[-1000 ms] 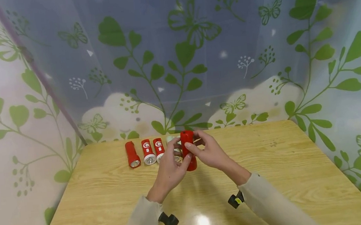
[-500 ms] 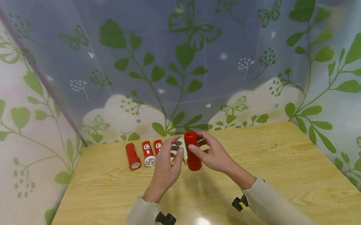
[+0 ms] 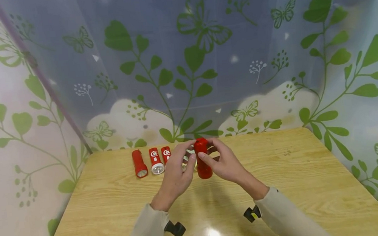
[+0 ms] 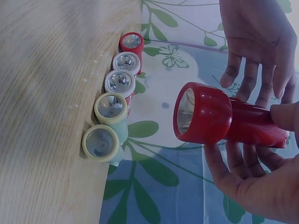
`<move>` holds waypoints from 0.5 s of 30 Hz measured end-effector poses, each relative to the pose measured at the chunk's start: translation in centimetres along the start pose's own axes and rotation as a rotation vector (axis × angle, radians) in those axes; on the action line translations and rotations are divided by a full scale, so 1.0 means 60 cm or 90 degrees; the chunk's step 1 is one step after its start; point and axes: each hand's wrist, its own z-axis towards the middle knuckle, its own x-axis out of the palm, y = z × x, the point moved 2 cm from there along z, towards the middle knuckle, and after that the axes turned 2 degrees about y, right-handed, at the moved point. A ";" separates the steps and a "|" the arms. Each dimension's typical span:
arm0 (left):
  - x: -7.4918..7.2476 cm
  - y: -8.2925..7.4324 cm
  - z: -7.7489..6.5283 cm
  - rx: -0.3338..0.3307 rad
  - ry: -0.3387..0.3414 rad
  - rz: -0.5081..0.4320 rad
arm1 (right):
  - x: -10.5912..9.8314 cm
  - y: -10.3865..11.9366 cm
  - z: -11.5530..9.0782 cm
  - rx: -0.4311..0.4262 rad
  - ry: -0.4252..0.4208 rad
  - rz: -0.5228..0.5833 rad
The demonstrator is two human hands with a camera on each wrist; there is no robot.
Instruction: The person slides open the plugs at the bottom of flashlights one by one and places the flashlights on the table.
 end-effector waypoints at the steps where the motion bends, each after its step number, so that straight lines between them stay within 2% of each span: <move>1: 0.000 0.000 0.000 0.000 0.002 0.001 | 0.000 0.000 0.000 -0.001 -0.001 -0.002; 5: 0.001 -0.002 0.001 -0.009 0.009 -0.001 | -0.001 0.001 -0.002 -0.003 -0.006 -0.007; 15: 0.011 -0.005 -0.001 -0.037 0.027 -0.054 | -0.002 0.004 -0.005 -0.008 -0.009 -0.020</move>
